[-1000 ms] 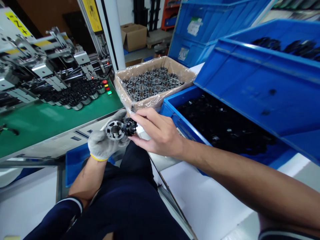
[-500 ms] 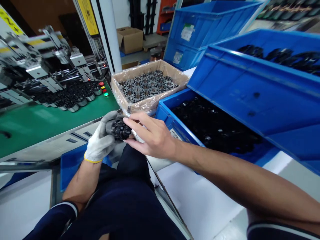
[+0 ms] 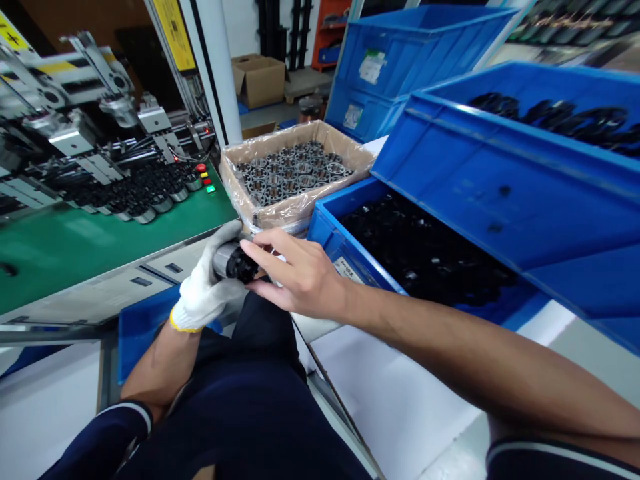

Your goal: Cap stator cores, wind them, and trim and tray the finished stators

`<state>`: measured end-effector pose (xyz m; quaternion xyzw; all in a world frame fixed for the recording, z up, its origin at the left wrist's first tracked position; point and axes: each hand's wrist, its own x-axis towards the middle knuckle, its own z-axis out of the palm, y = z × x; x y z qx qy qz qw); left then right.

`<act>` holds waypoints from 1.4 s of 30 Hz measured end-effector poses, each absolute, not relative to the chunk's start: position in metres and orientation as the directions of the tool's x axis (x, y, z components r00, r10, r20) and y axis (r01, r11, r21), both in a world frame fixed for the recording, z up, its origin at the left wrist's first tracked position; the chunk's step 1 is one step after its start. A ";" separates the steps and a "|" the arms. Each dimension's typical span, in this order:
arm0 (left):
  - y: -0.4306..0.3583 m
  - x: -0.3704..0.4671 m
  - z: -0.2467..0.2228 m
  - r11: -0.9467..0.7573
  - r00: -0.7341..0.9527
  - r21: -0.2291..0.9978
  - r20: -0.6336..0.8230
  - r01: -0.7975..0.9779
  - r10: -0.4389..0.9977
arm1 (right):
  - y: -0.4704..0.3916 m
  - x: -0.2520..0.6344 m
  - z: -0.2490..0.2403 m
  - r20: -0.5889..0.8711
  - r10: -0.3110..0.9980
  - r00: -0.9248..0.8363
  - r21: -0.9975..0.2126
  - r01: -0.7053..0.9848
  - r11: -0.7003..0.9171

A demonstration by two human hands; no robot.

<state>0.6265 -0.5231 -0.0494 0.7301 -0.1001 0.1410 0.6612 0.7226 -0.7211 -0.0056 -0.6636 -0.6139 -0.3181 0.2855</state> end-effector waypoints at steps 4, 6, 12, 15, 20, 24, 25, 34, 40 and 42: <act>-0.521 0.627 -0.043 -0.163 0.959 0.949 0.280 -0.270 0.040 | -0.723 0.723 -0.005 0.739 0.667 0.101 -0.037 0.993 -0.111; -0.522 0.627 -0.040 -0.157 0.963 0.953 0.268 -0.259 0.034 | -0.723 0.723 -0.005 0.736 0.672 0.084 -0.003 0.993 -0.120; -0.531 0.628 -0.040 -0.041 0.968 0.970 0.241 -0.239 0.065 | -0.722 0.717 -0.009 0.737 0.661 0.140 -0.047 0.987 -0.155; -0.537 0.629 -0.039 -0.045 0.965 0.972 0.234 -0.230 0.115 | -0.720 0.714 -0.011 0.769 0.638 0.046 0.085 0.981 -0.173; -0.537 0.629 -0.032 -0.135 0.964 0.975 0.201 -0.179 0.175 | -0.721 0.718 -0.005 0.732 0.682 0.006 0.136 0.978 -0.155; -0.532 0.628 -0.026 -0.217 0.981 0.972 0.119 -0.084 0.151 | -0.723 0.725 0.003 0.683 0.730 -0.021 0.171 0.977 -0.132; -0.531 0.628 -0.026 -0.238 0.987 0.969 0.098 -0.065 0.128 | -0.723 0.727 0.003 0.695 0.717 -0.057 0.193 0.975 -0.109; -0.536 0.616 -0.019 -0.278 0.999 0.961 -0.012 0.000 -0.041 | -0.723 0.719 -0.005 0.713 0.663 -0.229 0.238 0.968 0.078; -0.535 0.606 -0.018 -0.308 0.998 0.950 -0.056 0.057 0.012 | -0.721 0.715 -0.006 0.714 0.653 -0.252 0.289 0.956 0.053; -0.534 0.608 -0.022 -0.319 0.998 0.945 -0.063 0.066 0.020 | -0.720 0.716 -0.008 0.697 0.671 -0.255 0.301 0.952 0.049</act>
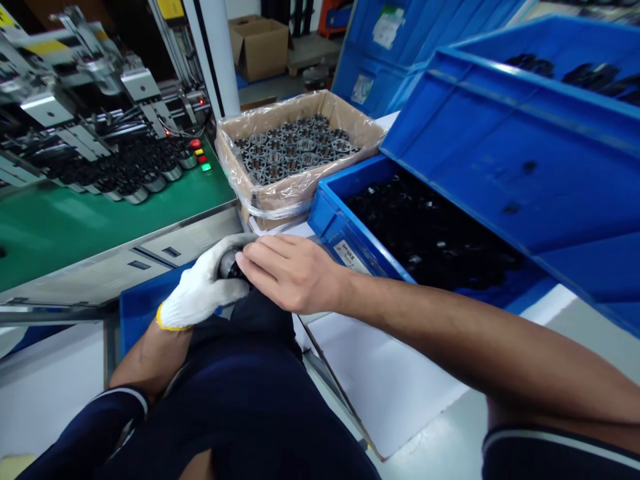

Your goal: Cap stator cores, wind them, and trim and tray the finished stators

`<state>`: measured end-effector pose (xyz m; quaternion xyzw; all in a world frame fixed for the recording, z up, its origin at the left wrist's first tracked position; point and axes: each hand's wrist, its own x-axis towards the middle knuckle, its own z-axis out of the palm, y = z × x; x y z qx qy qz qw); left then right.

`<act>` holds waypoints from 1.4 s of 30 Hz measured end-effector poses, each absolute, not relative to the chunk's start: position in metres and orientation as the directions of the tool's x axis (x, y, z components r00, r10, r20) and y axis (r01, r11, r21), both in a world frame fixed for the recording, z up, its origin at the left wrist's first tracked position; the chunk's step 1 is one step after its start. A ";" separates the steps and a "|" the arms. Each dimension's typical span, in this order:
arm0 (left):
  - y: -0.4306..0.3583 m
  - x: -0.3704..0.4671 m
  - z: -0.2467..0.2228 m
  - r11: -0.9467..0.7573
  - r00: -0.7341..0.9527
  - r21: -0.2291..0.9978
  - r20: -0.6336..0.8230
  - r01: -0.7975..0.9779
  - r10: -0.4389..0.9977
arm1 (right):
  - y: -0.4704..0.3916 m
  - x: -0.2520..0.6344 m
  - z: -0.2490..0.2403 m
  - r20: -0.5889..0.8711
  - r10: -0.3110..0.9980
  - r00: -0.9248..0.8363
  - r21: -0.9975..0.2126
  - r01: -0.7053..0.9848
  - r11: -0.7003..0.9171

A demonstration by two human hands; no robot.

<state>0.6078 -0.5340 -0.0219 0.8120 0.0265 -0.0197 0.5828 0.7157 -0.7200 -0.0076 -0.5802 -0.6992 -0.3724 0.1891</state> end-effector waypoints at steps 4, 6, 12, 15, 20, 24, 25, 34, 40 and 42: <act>-0.534 0.610 -0.031 -0.300 0.999 0.952 -0.046 0.053 0.030 | -0.718 0.717 -0.012 0.699 0.671 -0.249 0.279 0.958 0.064; -0.537 0.609 -0.038 -0.212 0.998 0.977 0.035 -0.025 0.045 | -0.716 0.717 -0.014 0.731 0.649 -0.213 0.236 0.970 0.053; -0.550 0.610 -0.057 -0.032 0.969 0.972 0.236 -0.234 0.077 | -0.716 0.718 -0.015 0.771 0.608 -0.190 0.183 0.980 0.075; -0.549 0.617 -0.060 -0.123 0.914 0.923 0.381 -0.365 0.140 | -0.717 0.717 -0.012 0.783 0.612 -0.111 0.098 0.994 0.055; -0.543 0.622 -0.063 -0.231 0.762 0.775 0.627 -0.588 0.162 | -0.715 0.712 -0.005 0.722 0.606 0.334 -0.441 0.897 0.031; -0.542 0.616 -0.057 -0.276 0.844 0.842 0.514 -0.463 0.154 | -0.714 0.714 -0.008 0.721 0.611 0.327 -0.446 0.894 0.048; -0.542 0.614 -0.054 -0.282 0.880 0.870 0.454 -0.404 0.140 | -0.714 0.716 -0.010 0.756 0.598 0.266 -0.356 0.934 0.036; -0.547 0.618 -0.058 -0.384 0.801 0.798 0.563 -0.464 0.203 | -0.718 0.711 -0.006 0.776 0.574 0.263 -0.314 0.949 -0.010; -0.548 0.620 -0.057 -0.298 0.861 0.859 0.478 -0.416 0.176 | -0.718 0.714 -0.008 0.789 0.579 0.206 -0.237 0.971 -0.023; -0.549 0.619 -0.050 -0.307 0.914 0.904 0.363 -0.297 0.184 | -0.719 0.718 -0.009 0.822 0.569 -0.012 0.039 0.999 -0.036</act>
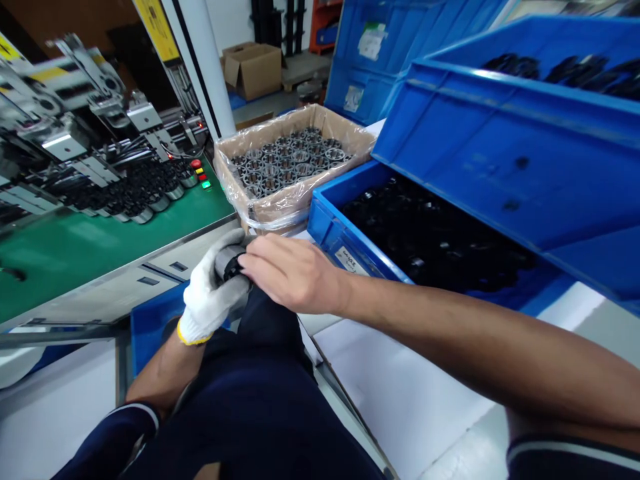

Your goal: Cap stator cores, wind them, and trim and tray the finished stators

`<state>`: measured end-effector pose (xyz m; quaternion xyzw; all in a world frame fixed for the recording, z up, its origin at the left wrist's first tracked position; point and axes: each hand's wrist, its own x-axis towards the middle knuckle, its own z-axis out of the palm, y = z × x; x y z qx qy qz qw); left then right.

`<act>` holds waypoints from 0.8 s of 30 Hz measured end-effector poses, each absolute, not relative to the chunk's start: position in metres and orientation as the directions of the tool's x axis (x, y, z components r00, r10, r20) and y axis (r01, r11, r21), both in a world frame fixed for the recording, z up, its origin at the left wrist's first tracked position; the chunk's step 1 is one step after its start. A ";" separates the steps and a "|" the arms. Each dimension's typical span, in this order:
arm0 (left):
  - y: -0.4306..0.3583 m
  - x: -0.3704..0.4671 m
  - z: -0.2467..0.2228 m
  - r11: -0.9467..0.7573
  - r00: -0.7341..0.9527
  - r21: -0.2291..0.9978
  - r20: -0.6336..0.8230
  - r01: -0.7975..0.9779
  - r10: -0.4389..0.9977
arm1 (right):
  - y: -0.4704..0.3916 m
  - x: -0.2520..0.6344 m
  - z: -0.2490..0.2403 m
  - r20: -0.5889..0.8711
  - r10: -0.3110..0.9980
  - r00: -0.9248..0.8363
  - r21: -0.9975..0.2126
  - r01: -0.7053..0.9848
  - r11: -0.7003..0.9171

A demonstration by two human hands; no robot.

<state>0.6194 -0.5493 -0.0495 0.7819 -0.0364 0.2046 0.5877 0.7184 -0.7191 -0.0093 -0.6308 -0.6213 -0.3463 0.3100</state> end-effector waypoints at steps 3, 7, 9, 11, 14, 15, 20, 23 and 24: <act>-0.551 0.620 -0.047 -0.286 0.910 0.910 0.363 -0.299 0.203 | -0.720 0.720 -0.008 0.820 0.569 -0.054 0.086 0.996 -0.029; -0.551 0.623 -0.057 -0.206 0.845 0.866 0.493 -0.455 0.208 | -0.719 0.716 -0.005 0.812 0.570 0.123 -0.160 0.987 0.015; -0.551 0.622 -0.059 -0.180 0.830 0.850 0.524 -0.495 0.193 | -0.718 0.715 -0.006 0.808 0.570 0.151 -0.212 0.976 0.041; -0.551 0.620 -0.057 -0.193 0.845 0.861 0.503 -0.471 0.180 | -0.718 0.715 -0.008 0.823 0.556 0.117 -0.169 0.985 0.043; -0.551 0.616 -0.048 -0.257 0.905 0.908 0.382 -0.330 0.189 | -0.719 0.717 -0.008 0.841 0.542 -0.009 -0.006 1.000 0.027; -0.551 0.615 -0.045 -0.276 0.918 0.918 0.345 -0.286 0.197 | -0.719 0.718 -0.008 0.835 0.549 -0.041 0.033 0.999 0.024; -0.553 0.612 -0.030 -0.330 0.931 0.910 0.321 -0.251 0.177 | -0.724 0.721 0.001 0.758 0.631 -0.168 0.210 0.978 0.009; -0.556 0.608 -0.026 -0.335 0.941 0.913 0.298 -0.231 0.162 | -0.727 0.720 0.005 0.719 0.632 -0.289 0.384 0.923 -0.016; -0.557 0.607 -0.026 -0.334 0.943 0.917 0.286 -0.218 0.171 | -0.728 0.719 0.006 0.709 0.631 -0.314 0.423 0.906 -0.026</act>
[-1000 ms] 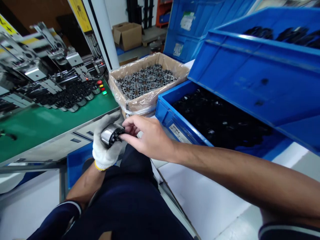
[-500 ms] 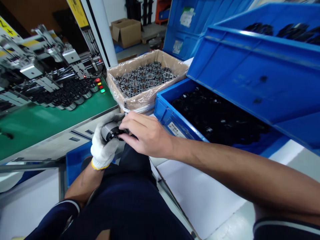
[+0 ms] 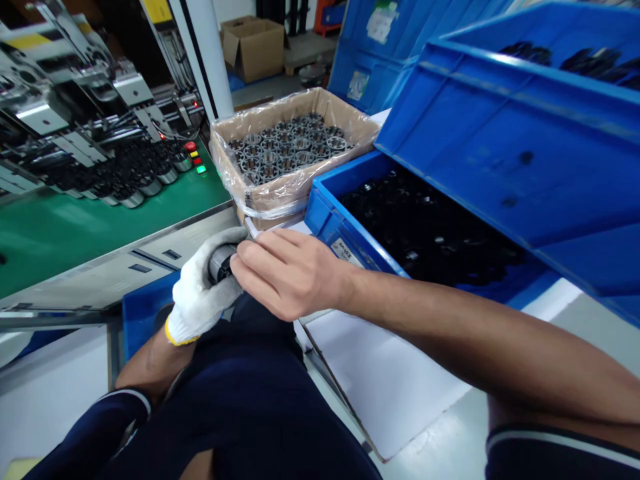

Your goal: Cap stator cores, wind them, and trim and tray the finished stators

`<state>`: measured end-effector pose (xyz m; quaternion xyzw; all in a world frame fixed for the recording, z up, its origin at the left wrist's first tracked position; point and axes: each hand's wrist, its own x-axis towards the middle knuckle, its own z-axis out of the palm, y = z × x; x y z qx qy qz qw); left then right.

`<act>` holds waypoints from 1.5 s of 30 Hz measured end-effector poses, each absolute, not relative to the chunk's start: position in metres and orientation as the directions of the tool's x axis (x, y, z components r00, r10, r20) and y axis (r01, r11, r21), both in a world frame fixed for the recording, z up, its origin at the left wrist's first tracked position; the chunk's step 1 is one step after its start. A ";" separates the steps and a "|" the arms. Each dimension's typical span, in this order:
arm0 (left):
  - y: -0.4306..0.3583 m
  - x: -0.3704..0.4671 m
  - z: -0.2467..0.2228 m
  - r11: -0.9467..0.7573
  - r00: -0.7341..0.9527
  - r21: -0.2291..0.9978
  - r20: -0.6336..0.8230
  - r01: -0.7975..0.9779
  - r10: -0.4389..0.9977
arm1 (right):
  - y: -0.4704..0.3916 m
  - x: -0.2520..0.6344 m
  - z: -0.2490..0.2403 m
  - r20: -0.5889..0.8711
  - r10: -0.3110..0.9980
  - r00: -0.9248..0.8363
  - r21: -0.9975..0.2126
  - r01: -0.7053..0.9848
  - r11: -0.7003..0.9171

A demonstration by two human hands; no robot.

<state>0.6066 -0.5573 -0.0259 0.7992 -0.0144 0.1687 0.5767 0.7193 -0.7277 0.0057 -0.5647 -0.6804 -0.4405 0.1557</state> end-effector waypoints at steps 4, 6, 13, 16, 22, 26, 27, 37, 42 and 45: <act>-0.561 0.599 -0.029 -0.319 0.947 0.931 0.251 -0.179 0.202 | -0.730 0.713 0.007 0.708 0.626 -0.327 0.437 0.899 -0.025; -0.562 0.597 -0.031 -0.300 0.949 0.939 0.238 -0.169 0.209 | -0.730 0.711 0.006 0.728 0.626 -0.281 0.372 0.928 -0.016; -0.564 0.600 -0.040 -0.251 0.920 0.936 0.307 -0.246 0.245 | -0.725 0.709 0.006 0.710 0.692 -0.129 0.082 0.992 0.101; -0.563 0.602 -0.049 -0.279 0.851 0.887 0.442 -0.368 0.283 | -0.722 0.707 0.005 0.779 0.626 0.032 -0.065 0.997 0.031; -0.563 0.605 -0.051 -0.302 0.826 0.847 0.510 -0.436 0.238 | -0.723 0.711 -0.001 0.800 0.590 -0.114 0.129 0.992 0.017; -0.565 0.608 -0.049 -0.257 0.846 0.878 0.465 -0.403 0.262 | -0.724 0.716 -0.004 0.798 0.583 -0.152 0.170 0.985 0.025; -0.565 0.609 -0.049 -0.266 0.843 0.879 0.462 -0.394 0.276 | -0.724 0.717 -0.004 0.791 0.597 -0.135 0.156 0.988 0.017; -0.566 0.603 -0.040 -0.291 0.927 0.941 0.257 -0.175 0.273 | -0.729 0.720 0.004 0.691 0.662 -0.291 0.417 0.908 -0.037; -0.566 0.598 -0.037 -0.321 0.941 0.938 0.220 -0.132 0.255 | -0.730 0.715 0.006 0.663 0.679 -0.315 0.447 0.894 -0.022; -0.569 0.593 -0.038 -0.302 0.941 0.944 0.213 -0.130 0.262 | -0.730 0.712 0.006 0.685 0.679 -0.266 0.364 0.931 -0.002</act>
